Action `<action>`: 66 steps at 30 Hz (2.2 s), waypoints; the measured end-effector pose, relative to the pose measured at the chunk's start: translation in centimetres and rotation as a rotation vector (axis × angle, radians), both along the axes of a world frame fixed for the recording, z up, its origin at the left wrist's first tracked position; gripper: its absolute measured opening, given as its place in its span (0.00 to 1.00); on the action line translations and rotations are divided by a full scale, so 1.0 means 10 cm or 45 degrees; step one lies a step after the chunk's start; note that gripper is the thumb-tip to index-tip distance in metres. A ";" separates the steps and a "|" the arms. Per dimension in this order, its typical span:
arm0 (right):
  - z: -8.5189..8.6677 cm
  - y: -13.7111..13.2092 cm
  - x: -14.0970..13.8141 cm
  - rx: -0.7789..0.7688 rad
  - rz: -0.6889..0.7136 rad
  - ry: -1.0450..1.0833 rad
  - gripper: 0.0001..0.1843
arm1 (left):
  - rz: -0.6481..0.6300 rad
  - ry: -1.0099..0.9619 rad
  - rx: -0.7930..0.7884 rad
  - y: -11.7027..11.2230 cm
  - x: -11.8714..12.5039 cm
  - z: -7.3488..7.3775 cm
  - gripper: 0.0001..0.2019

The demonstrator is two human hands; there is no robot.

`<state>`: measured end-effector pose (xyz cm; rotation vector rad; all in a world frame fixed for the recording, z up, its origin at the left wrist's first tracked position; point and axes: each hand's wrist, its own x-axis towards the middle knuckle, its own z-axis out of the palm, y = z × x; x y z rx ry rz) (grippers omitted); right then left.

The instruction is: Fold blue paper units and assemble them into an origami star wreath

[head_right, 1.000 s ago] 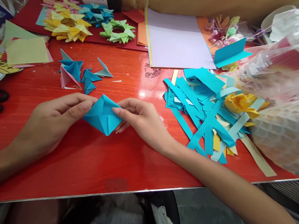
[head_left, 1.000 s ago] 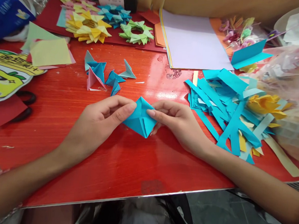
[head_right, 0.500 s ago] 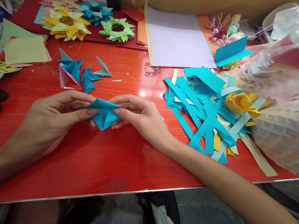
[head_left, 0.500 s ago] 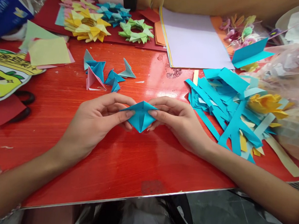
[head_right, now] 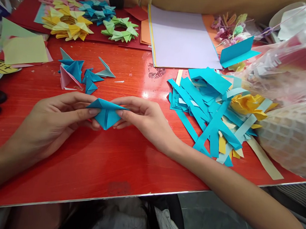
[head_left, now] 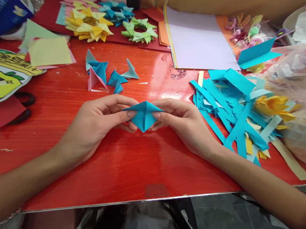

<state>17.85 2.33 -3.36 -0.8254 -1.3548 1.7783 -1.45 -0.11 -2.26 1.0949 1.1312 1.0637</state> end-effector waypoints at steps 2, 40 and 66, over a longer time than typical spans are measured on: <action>-0.02 -0.01 0.00 0.003 -0.021 0.015 0.09 | -0.022 -0.010 -0.017 -0.01 0.00 0.00 0.06; 0.00 -0.12 -0.07 0.091 -0.101 -0.135 0.10 | -0.140 0.806 0.433 -0.14 0.03 -0.03 0.23; -0.02 -0.15 -0.06 0.189 0.043 -0.239 0.05 | -0.140 0.827 0.346 -0.09 0.01 0.07 0.05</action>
